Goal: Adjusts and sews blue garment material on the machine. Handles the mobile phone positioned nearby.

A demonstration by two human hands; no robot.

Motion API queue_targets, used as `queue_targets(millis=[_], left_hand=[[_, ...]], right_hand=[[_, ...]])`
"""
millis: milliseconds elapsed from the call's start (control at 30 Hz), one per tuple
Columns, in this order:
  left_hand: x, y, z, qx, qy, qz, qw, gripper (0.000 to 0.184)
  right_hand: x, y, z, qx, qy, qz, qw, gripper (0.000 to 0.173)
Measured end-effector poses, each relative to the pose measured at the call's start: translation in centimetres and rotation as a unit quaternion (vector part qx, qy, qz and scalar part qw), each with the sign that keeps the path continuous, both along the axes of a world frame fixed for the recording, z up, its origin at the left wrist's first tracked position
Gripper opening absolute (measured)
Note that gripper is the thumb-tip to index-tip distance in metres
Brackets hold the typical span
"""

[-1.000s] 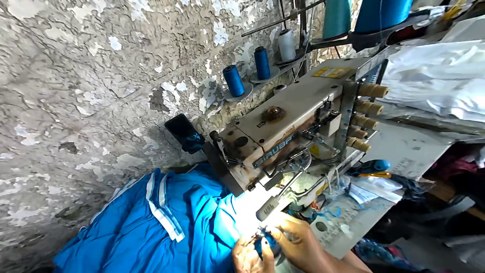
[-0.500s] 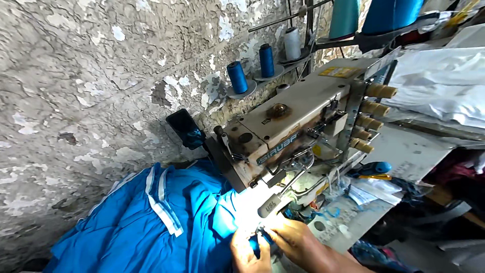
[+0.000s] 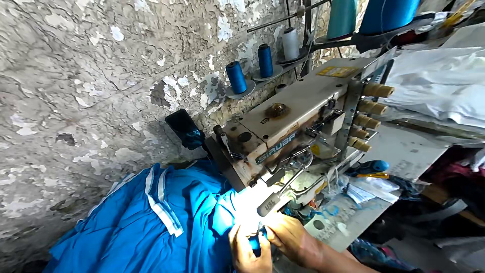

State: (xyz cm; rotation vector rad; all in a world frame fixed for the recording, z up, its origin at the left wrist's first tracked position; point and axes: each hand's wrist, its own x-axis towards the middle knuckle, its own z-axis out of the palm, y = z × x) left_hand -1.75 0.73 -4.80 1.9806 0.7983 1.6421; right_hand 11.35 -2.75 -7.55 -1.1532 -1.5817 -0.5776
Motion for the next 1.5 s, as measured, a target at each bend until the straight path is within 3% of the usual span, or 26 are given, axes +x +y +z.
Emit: queue_targets(millis=[200,400,633,767,900,1100,1267,1400,1500], left_hand=[[-0.6,0.7,0.5,-0.003,0.075,0.002,0.997,0.02],[-0.8,0.2,1.1,-0.114,0.067,-0.063,0.989,0.013],[-0.3,0.1,0.8,-0.123,-0.013,-0.123,0.985,0.011],[0.1,0.0,0.4,-0.122,-0.048,-0.136,0.982,0.01],[0.0,0.2,0.1,-0.135,-0.092,-0.163,0.973,0.015],[0.2,0.0,-0.2,-0.19,-0.137,-0.187,0.954,0.017],[0.0,0.0,0.5,-0.164,-0.121,-0.205,0.957,0.021],[-0.7,0.3,1.2,-0.16,-0.032,-0.154,0.974,0.012],[-1.0,1.0,1.1,-0.194,-0.032,-0.196,0.961,0.015]], right_hand=[[0.0,-0.8,1.7,-0.072,0.002,0.005,0.997,0.023],[-0.4,-0.7,2.5,-0.125,0.142,0.05,0.981,0.017],[-1.0,-1.4,4.4,-0.206,0.322,0.07,0.921,0.014],[-0.8,-1.7,5.2,-0.266,0.421,0.1,0.861,0.012],[-0.3,-2.4,6.6,-0.295,0.43,0.122,0.844,0.016],[-1.0,-1.6,5.4,-0.242,0.48,0.14,0.831,0.005],[-1.2,-1.3,5.3,-0.22,0.541,0.164,0.795,0.009],[-0.9,-1.5,6.3,-0.261,0.551,0.149,0.779,0.043],[-0.4,-1.5,6.1,-0.264,0.541,0.168,0.78,0.023]])
